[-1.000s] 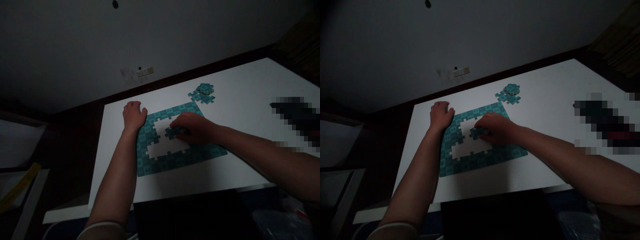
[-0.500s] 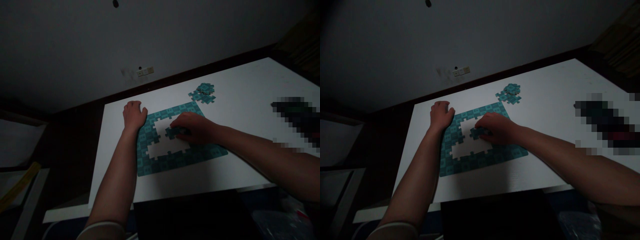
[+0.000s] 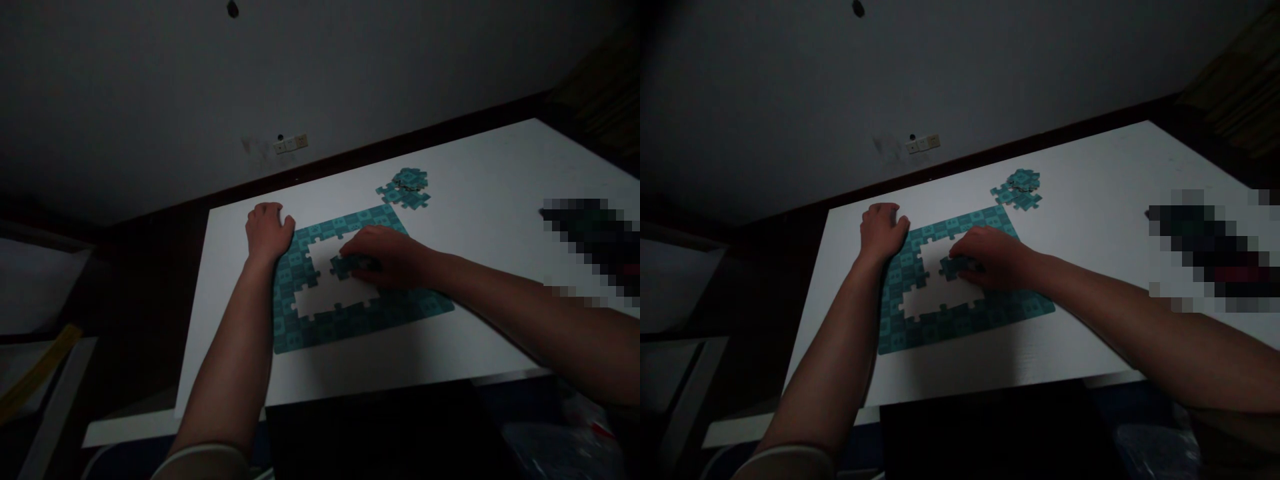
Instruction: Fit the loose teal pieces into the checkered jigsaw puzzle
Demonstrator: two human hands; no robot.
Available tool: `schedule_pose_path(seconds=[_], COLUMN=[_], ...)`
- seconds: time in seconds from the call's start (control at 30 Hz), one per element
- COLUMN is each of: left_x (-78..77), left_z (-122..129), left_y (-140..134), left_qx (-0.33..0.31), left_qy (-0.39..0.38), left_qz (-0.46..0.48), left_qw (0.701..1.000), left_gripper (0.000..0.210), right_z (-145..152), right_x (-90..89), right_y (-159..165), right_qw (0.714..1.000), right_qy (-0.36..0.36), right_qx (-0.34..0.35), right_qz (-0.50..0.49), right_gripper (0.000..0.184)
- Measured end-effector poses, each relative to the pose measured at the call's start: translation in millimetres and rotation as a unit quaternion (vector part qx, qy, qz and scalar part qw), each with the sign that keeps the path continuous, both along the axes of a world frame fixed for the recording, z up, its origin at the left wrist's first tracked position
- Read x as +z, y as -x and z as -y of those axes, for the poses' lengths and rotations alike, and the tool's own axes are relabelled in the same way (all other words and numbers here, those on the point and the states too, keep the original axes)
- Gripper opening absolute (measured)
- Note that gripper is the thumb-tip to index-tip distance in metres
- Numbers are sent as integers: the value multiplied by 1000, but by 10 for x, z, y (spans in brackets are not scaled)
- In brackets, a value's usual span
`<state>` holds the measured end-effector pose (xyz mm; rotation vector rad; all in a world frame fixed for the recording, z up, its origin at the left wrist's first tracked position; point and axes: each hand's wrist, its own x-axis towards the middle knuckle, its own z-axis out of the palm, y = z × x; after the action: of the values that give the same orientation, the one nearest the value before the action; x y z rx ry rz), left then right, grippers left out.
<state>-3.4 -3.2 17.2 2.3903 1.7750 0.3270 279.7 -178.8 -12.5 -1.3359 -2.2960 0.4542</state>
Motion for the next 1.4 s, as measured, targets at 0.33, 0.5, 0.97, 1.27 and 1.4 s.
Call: schedule_pose_path(seconds=[0.33,0.5,0.97,1.27,1.4], left_x=[4,-7,-49,-46,-51], left_z=[17,5,-29,-29,-42], left_y=[-5,2,7,22,29], left_qx=[1,4,-4,-8,-8], left_qy=[5,4,-12,-6,-7], left_qz=[-2,2,-4,-2,7], left_qw=[1000,1000,1000,1000,1000], left_gripper=[41,40,41,43,41], right_z=[11,10,47,13,45], right_x=[-35,-27,-6,-10,13], right_y=[-11,0,-23,1,1], right_qw=[1000,1000,1000,999,999], right_qy=[-7,-4,-9,13,20], right_qx=[6,5,-19,-16,-20], right_qz=[-10,-9,5,-31,-29], right_gripper=[41,42,62,53,53])
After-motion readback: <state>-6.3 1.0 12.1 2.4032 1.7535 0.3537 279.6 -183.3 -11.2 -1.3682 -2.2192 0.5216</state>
